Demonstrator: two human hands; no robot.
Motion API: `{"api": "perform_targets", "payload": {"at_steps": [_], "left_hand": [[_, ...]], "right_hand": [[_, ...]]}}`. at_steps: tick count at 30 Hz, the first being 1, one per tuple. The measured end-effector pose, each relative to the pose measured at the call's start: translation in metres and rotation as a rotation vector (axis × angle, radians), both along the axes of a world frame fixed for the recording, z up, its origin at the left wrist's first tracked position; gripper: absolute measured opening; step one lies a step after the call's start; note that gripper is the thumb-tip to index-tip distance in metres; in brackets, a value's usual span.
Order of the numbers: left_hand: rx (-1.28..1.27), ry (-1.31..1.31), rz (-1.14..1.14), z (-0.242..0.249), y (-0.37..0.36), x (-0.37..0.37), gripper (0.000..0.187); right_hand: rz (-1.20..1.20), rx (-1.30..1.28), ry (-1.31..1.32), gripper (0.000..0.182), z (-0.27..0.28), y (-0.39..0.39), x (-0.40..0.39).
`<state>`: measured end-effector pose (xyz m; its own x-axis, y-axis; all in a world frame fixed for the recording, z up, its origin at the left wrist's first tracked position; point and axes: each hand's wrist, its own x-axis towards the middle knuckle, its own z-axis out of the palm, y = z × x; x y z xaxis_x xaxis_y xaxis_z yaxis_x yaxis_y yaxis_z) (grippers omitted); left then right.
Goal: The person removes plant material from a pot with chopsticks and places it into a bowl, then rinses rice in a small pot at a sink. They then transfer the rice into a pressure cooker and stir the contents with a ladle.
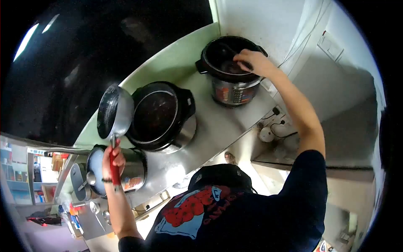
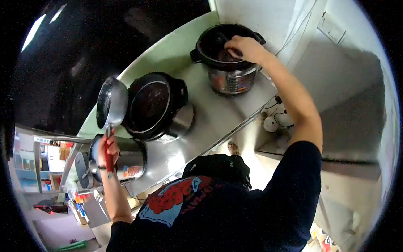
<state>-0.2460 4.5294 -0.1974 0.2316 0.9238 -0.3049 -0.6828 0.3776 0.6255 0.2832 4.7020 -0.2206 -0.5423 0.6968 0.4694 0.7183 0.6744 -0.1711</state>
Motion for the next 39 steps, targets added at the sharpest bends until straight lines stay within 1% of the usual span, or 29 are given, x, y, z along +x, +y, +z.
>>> {"api": "perform_targets", "payload": {"at_steps": [2,3,4,6,7,8,10,11,13,14,16,17,19,20,22,23,24,26,27,28,30,31,32,34,35,37,38,39], "left_hand": [[0.026,0.021,0.044,0.005,-0.008,0.023,0.030],[0.021,0.015,0.060,0.004,-0.011,0.032,0.031],[0.013,0.008,0.077,0.004,-0.012,0.041,0.031],[0.015,-0.014,0.083,0.007,-0.015,0.056,0.034],[0.004,-0.025,0.094,0.009,-0.017,0.063,0.035],[-0.002,-0.036,0.105,0.014,-0.018,0.070,0.035],[-0.013,0.022,0.139,0.020,-0.023,0.080,0.035],[-0.016,0.037,0.151,0.021,-0.025,0.081,0.036],[-0.022,0.050,0.161,0.023,-0.030,0.084,0.036],[-0.030,0.075,0.177,0.024,-0.032,0.086,0.035],[-0.037,0.099,0.189,0.025,-0.035,0.087,0.035],[-0.046,0.089,0.201,0.024,-0.036,0.087,0.035],[-0.061,0.075,0.225,0.024,-0.038,0.089,0.035],[-0.063,0.076,0.224,0.023,-0.040,0.089,0.035],[-0.087,0.053,0.251,0.022,-0.042,0.088,0.035],[-0.084,0.035,0.255,0.023,-0.041,0.092,0.036],[-0.096,0.041,0.256,0.025,-0.040,0.094,0.036],[-0.100,0.058,0.297,0.028,-0.040,0.098,0.035],[-0.111,0.077,0.310,0.030,-0.040,0.100,0.035],[-0.120,0.083,0.314,0.031,-0.039,0.102,0.035],[-0.126,0.074,0.347,0.033,-0.040,0.106,0.035],[-0.128,0.070,0.362,0.033,-0.041,0.108,0.035],[-0.136,0.074,0.369,0.034,-0.041,0.112,0.035],[-0.157,0.098,0.410,0.037,-0.038,0.120,0.034],[-0.161,0.077,0.395,0.035,-0.039,0.117,0.034],[-0.164,0.082,0.398,0.034,-0.043,0.117,0.034],[-0.163,0.084,0.398,0.034,-0.042,0.118,0.035],[-0.170,0.079,0.405,0.035,-0.040,0.123,0.035]], "right_hand": [[0.134,-0.010,-0.355,0.026,-0.019,0.036,0.018],[0.204,0.047,-0.519,0.035,-0.025,0.052,0.023],[0.217,0.031,-0.517,0.035,-0.031,0.066,0.029],[0.305,0.062,-0.734,0.033,-0.037,0.085,0.035],[0.330,0.057,-0.750,0.029,-0.041,0.092,0.038],[0.346,0.048,-0.753,0.029,-0.042,0.096,0.041],[0.279,-0.101,-0.763,0.022,-0.039,0.089,0.042],[0.289,-0.109,-0.760,0.022,-0.027,0.084,0.043],[0.271,-0.352,-0.574,0.017,-0.002,0.077,0.047],[0.271,-0.357,-0.573,0.017,-0.004,0.076,0.050],[0.233,-0.559,-0.306,0.016,-0.006,0.076,0.058],[0.230,-0.561,-0.306,0.016,-0.007,0.073,0.056],[0.257,-0.699,0.051,0.015,-0.009,0.071,0.048],[0.257,-0.702,0.052,0.015,-0.014,0.074,0.044],[0.231,-0.938,0.462,0.014,-0.033,0.079,0.033],[0.444,-0.571,0.372,0.018,-0.041,0.089,0.030],[0.444,-0.583,0.379,0.018,-0.047,0.097,0.032],[0.392,-0.256,-0.216,0.026,-0.051,0.108,0.036],[0.368,-0.206,-0.374,0.031,-0.043,0.109,0.039],[0.375,-0.214,-0.368,0.031,-0.046,0.112,0.044],[0.341,-0.054,-0.436,0.033,-0.047,0.117,0.052],[0.313,-0.069,-0.411,0.027,-0.045,0.115,0.057],[0.322,-0.075,-0.407,0.027,-0.039,0.112,0.058],[0.206,-0.281,-0.237,0.017,-0.029,0.108,0.059],[0.209,-0.284,-0.234,0.017,-0.023,0.105,0.059],[0.242,-0.476,0.035,0.011,-0.016,0.100,0.059],[0.242,-0.478,0.040,0.011,-0.019,0.100,0.058],[0.271,-0.494,0.109,0.010,-0.024,0.100,0.057]]}}
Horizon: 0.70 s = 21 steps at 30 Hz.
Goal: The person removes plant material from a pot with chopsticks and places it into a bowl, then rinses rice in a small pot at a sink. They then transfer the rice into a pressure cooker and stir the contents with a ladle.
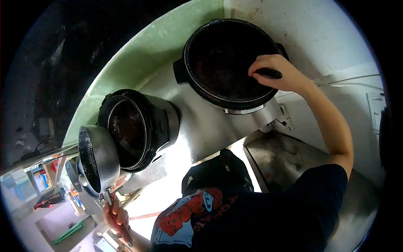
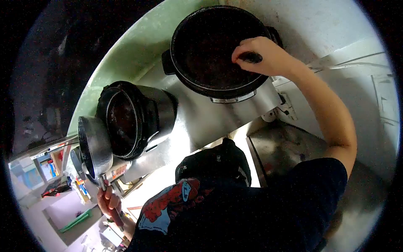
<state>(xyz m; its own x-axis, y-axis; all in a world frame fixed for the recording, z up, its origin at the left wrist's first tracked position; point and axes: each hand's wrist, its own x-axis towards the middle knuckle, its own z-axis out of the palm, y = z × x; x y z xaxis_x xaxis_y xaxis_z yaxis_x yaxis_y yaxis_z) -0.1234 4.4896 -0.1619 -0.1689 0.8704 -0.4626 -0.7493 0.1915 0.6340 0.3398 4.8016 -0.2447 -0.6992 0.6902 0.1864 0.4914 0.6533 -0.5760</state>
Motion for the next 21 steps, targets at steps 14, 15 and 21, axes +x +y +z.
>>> {"api": "perform_targets", "payload": {"at_steps": [14,15,21], "left_hand": [[-0.004,-0.090,0.019,0.001,0.012,0.009,0.036],[0.003,-0.089,0.011,-0.001,0.012,0.008,0.036],[0.001,-0.078,-0.010,0.000,0.014,0.010,0.036]], "right_hand": [[-0.589,-0.849,0.511,0.023,-0.005,-0.004,0.021],[-0.607,-0.846,0.569,0.024,-0.005,-0.005,0.023],[-0.561,-0.781,0.657,0.021,0.000,-0.008,0.030]]}}
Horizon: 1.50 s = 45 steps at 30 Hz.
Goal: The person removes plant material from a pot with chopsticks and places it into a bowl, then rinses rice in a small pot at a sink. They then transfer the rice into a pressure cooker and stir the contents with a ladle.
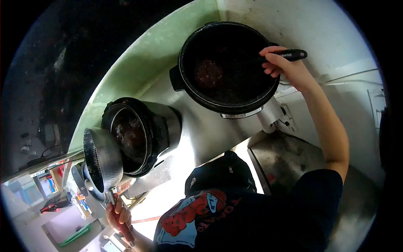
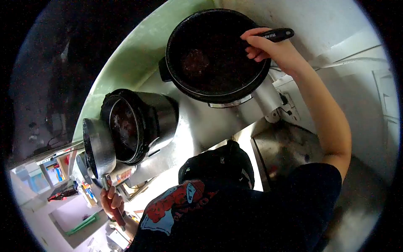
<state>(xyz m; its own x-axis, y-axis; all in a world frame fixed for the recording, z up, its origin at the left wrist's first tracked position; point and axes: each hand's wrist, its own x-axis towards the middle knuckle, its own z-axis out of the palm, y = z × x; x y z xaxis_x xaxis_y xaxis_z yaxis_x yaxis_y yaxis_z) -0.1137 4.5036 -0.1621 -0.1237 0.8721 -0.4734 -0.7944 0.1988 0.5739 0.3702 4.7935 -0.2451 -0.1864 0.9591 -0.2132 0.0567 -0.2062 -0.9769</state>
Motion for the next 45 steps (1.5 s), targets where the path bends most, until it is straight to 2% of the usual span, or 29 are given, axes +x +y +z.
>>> {"api": "perform_targets", "payload": {"at_steps": [1,3,4,6,8,10,11,12,14,15,17,18,20,21,23,24,26,27,29,30,32,35,36,38,45], "left_hand": [[-0.001,0.013,0.000,0.000,0.000,0.000,0.036],[0.003,0.026,-0.002,0.001,0.002,0.002,0.036],[0.007,0.039,-0.004,0.001,0.002,0.003,0.035],[-0.004,0.036,-0.003,-0.001,0.001,0.002,0.035],[-0.013,0.037,-0.003,-0.002,0.000,0.001,0.035],[0.001,0.005,-0.067,-0.004,0.000,0.000,0.036],[0.001,0.005,-0.067,-0.004,0.000,0.001,0.036],[-0.020,0.011,-0.051,-0.003,0.000,0.003,0.036],[-0.041,0.017,-0.030,-0.004,0.000,0.006,0.037],[-0.041,0.014,-0.037,-0.005,0.001,0.006,0.036],[-0.041,-0.001,-0.040,-0.006,0.000,0.005,0.036],[-0.038,-0.002,-0.037,-0.007,0.000,0.004,0.036],[-0.031,-0.024,-0.058,-0.008,-0.002,0.000,0.035],[-0.027,-0.024,-0.057,-0.008,-0.003,0.000,0.035],[-0.035,0.011,-0.037,-0.009,-0.004,-0.001,0.035],[-0.029,0.013,-0.037,-0.008,-0.005,-0.003,0.035],[-0.027,0.019,-0.055,-0.010,-0.006,-0.006,0.035],[-0.023,0.020,-0.055,-0.011,-0.006,-0.007,0.035],[-0.002,-0.041,-0.053,-0.013,-0.007,-0.008,0.035],[0.003,-0.038,-0.056,-0.012,-0.006,-0.008,0.035],[0.001,-0.031,-0.039,-0.011,-0.004,-0.005,0.036],[0.005,-0.032,-0.049,-0.005,-0.002,0.000,0.036],[0.000,-0.040,-0.057,-0.005,-0.003,0.000,0.036],[0.008,-0.026,-0.061,-0.003,-0.004,0.000,0.036],[0.003,-0.009,-0.021,0.000,-0.007,0.002,0.035]], "right_hand": [[0.000,0.000,0.000,0.021,0.001,0.001,0.000],[0.108,0.229,-0.131,0.015,0.002,0.001,-0.002],[0.108,0.226,-0.133,0.015,0.002,0.005,-0.004],[0.409,1.018,-0.413,0.015,0.002,0.015,-0.011],[0.483,0.932,-0.490,0.021,0.008,0.015,-0.020],[0.669,1.113,-0.909,0.022,0.006,0.023,-0.026],[0.690,1.233,-0.974,0.021,0.004,0.024,-0.029],[0.692,1.232,-0.972,0.021,-0.003,0.027,-0.030],[0.744,1.379,-1.175,0.020,-0.012,0.030,-0.033],[0.748,1.381,-1.174,0.020,-0.011,0.028,-0.033],[0.893,1.054,-1.419,0.020,-0.003,0.018,-0.034],[0.893,1.059,-1.420,0.020,0.004,0.014,-0.034],[0.908,0.884,-1.331,0.015,0.017,0.008,-0.032],[0.907,0.888,-1.332,0.015,0.017,0.005,-0.031],[0.684,0.828,-1.044,0.013,0.013,0.004,-0.029],[0.681,0.833,-1.045,0.013,0.011,0.005,-0.031],[0.470,0.494,-0.965,0.011,0.009,0.008,-0.034],[0.468,0.497,-0.965,0.011,0.011,0.007,-0.038],[0.326,0.035,-0.600,0.015,0.017,0.005,-0.050],[0.323,0.039,-0.597,0.015,0.008,0.007,-0.050],[0.273,0.045,-0.282,0.021,-0.017,0.016,-0.050],[0.159,0.079,-0.133,0.025,-0.019,0.020,-0.048],[0.161,0.081,-0.128,0.025,-0.019,0.020,-0.045],[0.004,0.048,-0.046,0.024,-0.014,0.019,-0.035],[-0.050,0.093,0.015,0.026,0.000,0.006,-0.017]]}}
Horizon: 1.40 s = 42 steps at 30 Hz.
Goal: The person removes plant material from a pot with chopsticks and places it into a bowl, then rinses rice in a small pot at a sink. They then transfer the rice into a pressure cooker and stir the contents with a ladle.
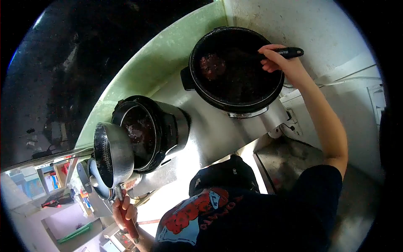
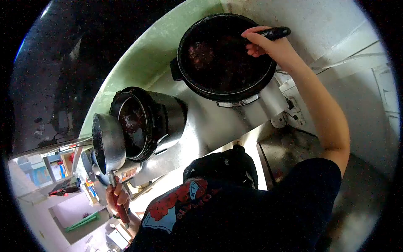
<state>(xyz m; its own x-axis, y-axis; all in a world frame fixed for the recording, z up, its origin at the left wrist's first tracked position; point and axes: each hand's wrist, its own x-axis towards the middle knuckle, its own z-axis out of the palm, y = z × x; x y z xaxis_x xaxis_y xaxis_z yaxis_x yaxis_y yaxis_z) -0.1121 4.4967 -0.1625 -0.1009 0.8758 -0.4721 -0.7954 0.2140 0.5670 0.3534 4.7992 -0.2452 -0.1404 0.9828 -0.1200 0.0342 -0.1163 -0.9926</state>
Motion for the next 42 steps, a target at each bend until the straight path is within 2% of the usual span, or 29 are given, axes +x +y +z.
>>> {"api": "perform_targets", "payload": {"at_steps": [8,10,11,13,14,15,17,19,21,22,24,25,27,29,31,33,35,36,38,39,41,42], "left_hand": [[0.035,0.035,-0.015,-0.003,0.000,-0.001,0.037],[0.041,0.038,-0.023,-0.005,-0.001,-0.002,0.037],[0.040,0.060,-0.010,-0.007,-0.002,-0.003,0.037],[0.040,0.077,0.010,-0.011,-0.004,-0.004,0.036],[0.039,0.075,0.003,-0.012,-0.003,-0.004,0.036],[0.039,0.074,-0.002,-0.014,-0.003,-0.004,0.036],[0.032,0.070,0.022,-0.017,-0.007,-0.004,0.035],[0.020,0.163,0.075,-0.023,-0.018,-0.007,0.035],[0.034,0.161,0.115,-0.032,-0.036,-0.013,0.036],[0.064,0.219,0.116,-0.036,-0.044,-0.013,0.035],[0.096,0.376,0.133,-0.039,-0.061,-0.008,0.035],[0.111,0.423,0.150,-0.040,-0.069,-0.005,0.035],[0.093,0.487,0.218,-0.047,-0.090,-0.003,0.034],[0.085,0.555,0.234,-0.054,-0.111,-0.002,0.034],[-0.018,0.564,0.283,-0.059,-0.130,0.001,0.033],[-0.073,0.614,0.216,-0.073,-0.156,-0.002,0.036],[-0.194,0.507,0.255,-0.083,-0.175,0.003,0.030],[-0.271,0.518,0.179,-0.093,-0.187,-0.001,0.031],[-0.353,0.510,0.129,-0.118,-0.202,0.001,0.029],[-0.386,0.504,0.103,-0.132,-0.206,0.001,0.029],[-0.406,0.454,0.079,-0.163,-0.207,-0.001,0.029],[-0.413,0.408,0.094,-0.182,-0.207,-0.004,0.028]], "right_hand": [[0.070,0.176,-0.046,0.020,-0.008,0.003,0.000],[0.213,0.604,-0.246,0.014,-0.007,0.005,-0.006],[0.214,0.603,-0.247,0.014,-0.004,0.005,-0.009],[0.448,0.908,-0.754,0.019,0.005,0.006,-0.012],[0.533,0.903,-0.976,0.026,0.008,0.005,-0.013],[0.540,0.909,-0.974,0.026,0.008,0.005,-0.014],[0.660,0.831,-1.321,0.030,0.006,0.002,-0.015],[0.708,0.816,-1.331,0.023,0.014,-0.004,-0.014],[0.716,0.659,-1.097,0.016,0.020,-0.006,-0.015],[0.743,0.683,-1.095,0.016,0.021,-0.008,-0.016],[0.656,0.629,-0.840,0.011,0.021,-0.012,-0.020],[0.704,0.652,-0.830,0.011,0.022,-0.013,-0.026],[0.722,0.557,-0.567,0.011,0.020,-0.015,-0.043],[0.819,0.658,-0.509,0.017,0.017,-0.015,-0.059],[0.732,0.802,-0.599,0.018,0.011,-0.011,-0.073],[0.702,0.825,-0.889,0.029,0.005,-0.005,-0.077],[0.659,0.921,-1.249,0.031,-0.008,0.004,-0.074],[0.674,0.937,-1.238,0.031,-0.011,0.006,-0.071],[0.764,0.910,-1.542,0.028,-0.011,0.005,-0.060],[0.769,0.915,-1.546,0.028,-0.007,0.001,-0.056],[0.798,0.983,-1.274,0.022,0.004,-0.006,-0.050],[0.793,0.985,-1.283,0.022,0.009,-0.010,-0.052]]}}
